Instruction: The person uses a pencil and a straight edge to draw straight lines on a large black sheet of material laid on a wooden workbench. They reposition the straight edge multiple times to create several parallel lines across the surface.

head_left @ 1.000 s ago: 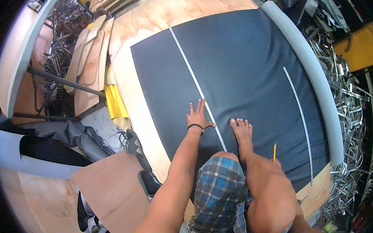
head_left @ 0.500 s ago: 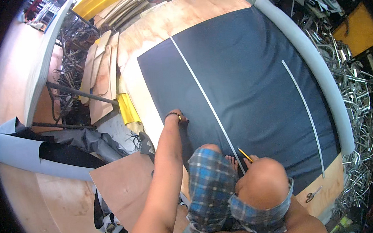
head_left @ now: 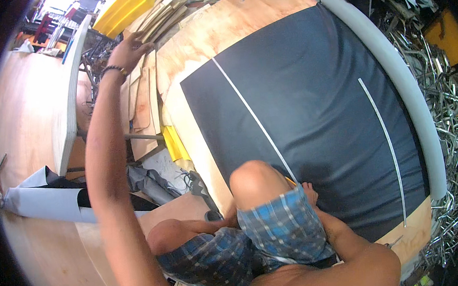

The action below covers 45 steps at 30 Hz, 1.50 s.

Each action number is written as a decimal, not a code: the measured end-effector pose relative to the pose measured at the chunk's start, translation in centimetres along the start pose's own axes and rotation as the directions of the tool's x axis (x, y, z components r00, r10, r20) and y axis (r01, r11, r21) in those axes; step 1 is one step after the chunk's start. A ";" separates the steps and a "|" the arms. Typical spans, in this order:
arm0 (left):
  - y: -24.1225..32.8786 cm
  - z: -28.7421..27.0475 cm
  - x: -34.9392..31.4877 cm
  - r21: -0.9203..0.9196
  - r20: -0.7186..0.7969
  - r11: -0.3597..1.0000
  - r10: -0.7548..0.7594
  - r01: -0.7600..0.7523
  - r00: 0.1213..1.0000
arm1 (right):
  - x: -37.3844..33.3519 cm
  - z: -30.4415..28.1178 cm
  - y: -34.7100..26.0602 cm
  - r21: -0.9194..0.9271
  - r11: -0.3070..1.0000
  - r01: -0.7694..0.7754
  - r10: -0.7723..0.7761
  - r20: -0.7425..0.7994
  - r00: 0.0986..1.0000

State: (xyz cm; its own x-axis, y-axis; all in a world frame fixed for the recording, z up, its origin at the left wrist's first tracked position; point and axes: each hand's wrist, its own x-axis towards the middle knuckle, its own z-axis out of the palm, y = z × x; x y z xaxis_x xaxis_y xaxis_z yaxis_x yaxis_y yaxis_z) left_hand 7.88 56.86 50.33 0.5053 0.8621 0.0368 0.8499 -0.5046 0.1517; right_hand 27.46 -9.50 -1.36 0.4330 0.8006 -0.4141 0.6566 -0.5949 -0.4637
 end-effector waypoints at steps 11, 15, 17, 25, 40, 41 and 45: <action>0.7 32.4 -14.3 -0.138 0.449 0.989 0.013 0.055 0.894 | 1.2 0.1 0.5 -0.208 0.978 -0.013 0.002 -0.051 0.999; 5.0 47.8 -17.8 -0.138 0.447 0.989 0.101 -0.043 0.889 | 0.3 -0.4 0.1 -0.031 0.990 -0.140 0.136 -0.105 0.985; 6.5 50.8 -18.0 -0.050 0.407 0.992 0.128 -0.118 0.904 | 1.1 -2.2 0.0 0.126 0.966 -0.227 0.238 -0.075 0.968; 2.3 52.8 -10.8 -0.121 0.178 0.972 -0.178 0.201 0.968 | 8.4 -11.2 0.2 0.073 0.996 -0.049 0.033 0.216 0.976; 1.3 54.5 -7.1 0.035 0.165 0.991 0.124 -0.131 0.979 | 7.3 -19.7 2.5 -0.096 0.995 0.037 -0.008 0.283 0.959; 1.1 54.7 -6.9 0.028 0.157 0.984 0.169 -0.176 0.973 | 5.8 -18.3 2.7 -0.066 0.998 -0.005 0.021 0.251 0.968; 2.0 55.6 -5.4 0.040 0.139 0.962 0.262 -0.270 0.955 | -1.8 -11.4 3.4 0.111 0.979 -0.172 0.161 0.101 0.982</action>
State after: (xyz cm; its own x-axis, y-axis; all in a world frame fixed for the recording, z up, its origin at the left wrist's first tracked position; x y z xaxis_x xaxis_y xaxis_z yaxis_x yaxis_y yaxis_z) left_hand 15.11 48.68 -4.48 0.7263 0.6845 -0.0625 0.6871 -0.7201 0.0965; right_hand 35.94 -12.20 6.71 0.4686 0.6828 -0.5606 0.4995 -0.7282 -0.4693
